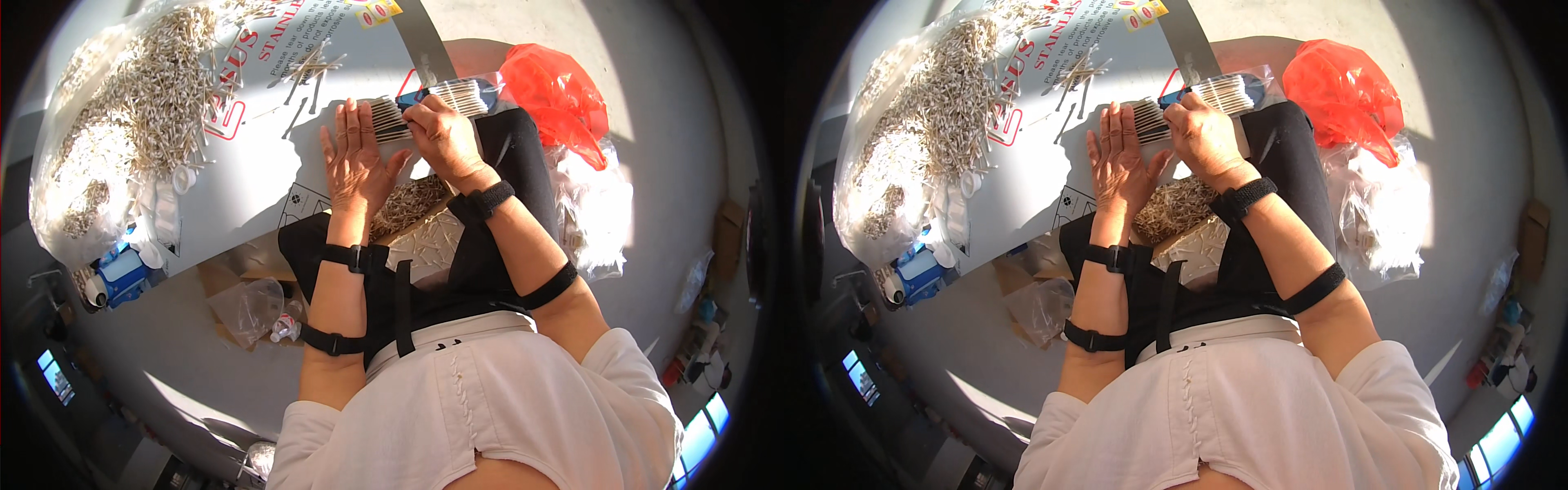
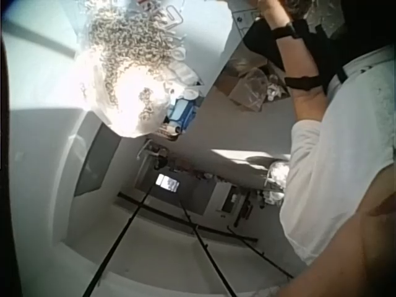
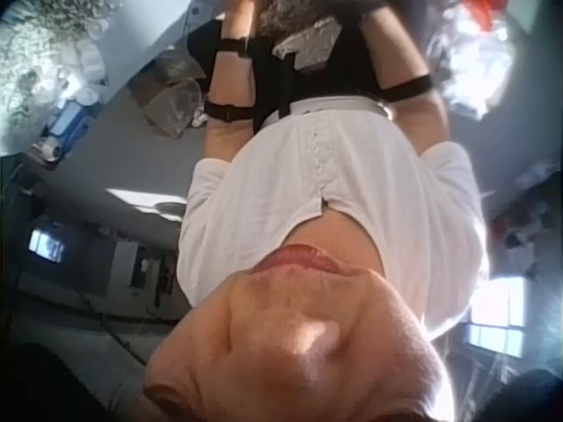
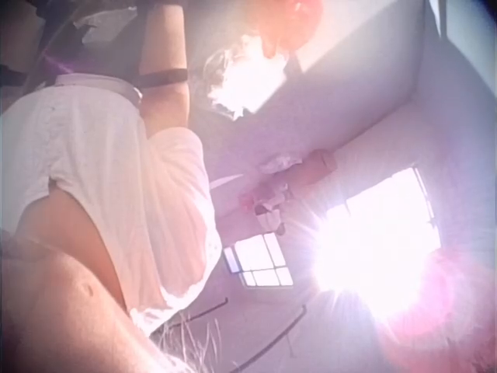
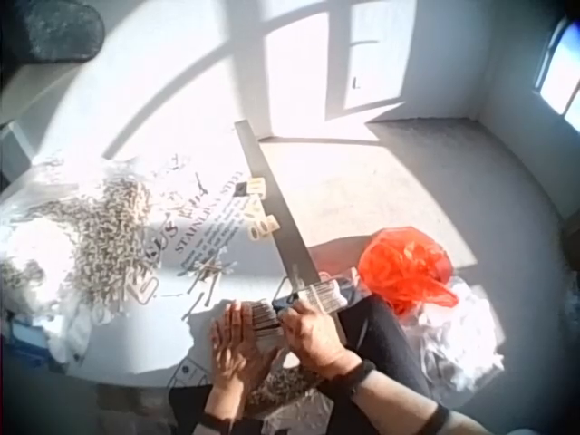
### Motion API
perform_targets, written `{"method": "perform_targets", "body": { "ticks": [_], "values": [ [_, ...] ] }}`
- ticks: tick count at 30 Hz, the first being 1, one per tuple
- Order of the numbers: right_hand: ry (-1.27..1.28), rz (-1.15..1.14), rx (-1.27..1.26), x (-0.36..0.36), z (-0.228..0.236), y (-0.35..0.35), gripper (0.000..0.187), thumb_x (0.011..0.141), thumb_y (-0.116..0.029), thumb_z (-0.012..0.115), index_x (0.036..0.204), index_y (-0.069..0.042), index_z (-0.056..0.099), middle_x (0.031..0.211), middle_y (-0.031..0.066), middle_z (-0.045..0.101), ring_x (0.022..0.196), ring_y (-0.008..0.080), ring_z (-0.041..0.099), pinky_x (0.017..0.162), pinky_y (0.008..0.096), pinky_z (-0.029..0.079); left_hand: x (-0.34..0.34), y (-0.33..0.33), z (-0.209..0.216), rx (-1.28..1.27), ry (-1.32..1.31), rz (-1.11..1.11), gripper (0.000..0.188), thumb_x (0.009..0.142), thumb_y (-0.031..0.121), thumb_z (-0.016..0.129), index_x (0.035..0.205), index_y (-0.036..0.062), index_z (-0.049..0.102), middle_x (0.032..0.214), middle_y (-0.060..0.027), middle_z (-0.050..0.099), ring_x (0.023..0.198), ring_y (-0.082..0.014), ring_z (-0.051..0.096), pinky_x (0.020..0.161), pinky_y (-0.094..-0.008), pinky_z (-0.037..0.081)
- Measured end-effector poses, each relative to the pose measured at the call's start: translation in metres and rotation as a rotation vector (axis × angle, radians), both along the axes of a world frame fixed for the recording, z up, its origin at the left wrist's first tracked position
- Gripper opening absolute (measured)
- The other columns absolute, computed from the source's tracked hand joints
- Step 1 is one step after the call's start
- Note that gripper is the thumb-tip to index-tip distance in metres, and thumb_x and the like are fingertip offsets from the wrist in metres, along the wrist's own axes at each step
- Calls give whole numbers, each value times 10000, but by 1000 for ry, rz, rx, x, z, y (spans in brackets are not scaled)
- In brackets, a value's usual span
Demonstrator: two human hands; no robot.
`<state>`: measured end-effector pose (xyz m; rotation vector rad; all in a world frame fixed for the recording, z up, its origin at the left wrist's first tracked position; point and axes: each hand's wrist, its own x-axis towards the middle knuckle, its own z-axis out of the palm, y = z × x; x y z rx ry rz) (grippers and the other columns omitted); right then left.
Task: Organizing cotton swabs by aligning them into neat parallel rows on a work surface.
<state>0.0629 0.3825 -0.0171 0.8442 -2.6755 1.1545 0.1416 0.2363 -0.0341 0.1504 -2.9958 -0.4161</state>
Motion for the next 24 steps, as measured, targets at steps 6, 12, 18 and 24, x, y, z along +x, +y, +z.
{"method": "perform_targets", "body": {
  "ticks": [6, 12, 18, 24],
  "values": [
    [-10, 26, 39, 2, -3, 0, 50, 833, -97, 615, 801, -74, 645, 814, 102, 575, 738, 319, 635, 653, 414, 524, -1, 0, 0, 3, -10, 11, 966, 841, 616, 564, 1525, 46, 187, 1588, -159, 185, 1476, -311, 164, 1172, -553, 116],
    [21, 16, 38, -1, 2, -3, 53, 823, -81, 620, 838, -66, 669, 816, 101, 586, 757, 313, 637, 665, 399, 527, 0, 2, 5, 3, -39, 26, 939, 849, 593, 572, 1518, 43, 210, 1589, -144, 195, 1478, -292, 165, 1183, -531, 107],
    [20, 17, 23, -8, -1, -8, 106, 819, -74, 617, 885, -71, 699, 812, 100, 602, 776, 302, 641, 678, 387, 531, 0, 2, 5, -4, -24, 24, 934, 848, 596, 578, 1516, 47, 226, 1586, -141, 207, 1477, -278, 172, 1183, -535, 114],
    [14, 41, 55, -8, -1, -8, 91, 828, -82, 614, 870, -69, 694, 815, 101, 602, 777, 303, 644, 680, 387, 532, 0, 1, 4, -12, -8, 18, 942, 841, 595, 589, 1511, 38, 232, 1583, -144, 214, 1473, -284, 187, 1179, -538, 127]
  ]
}}
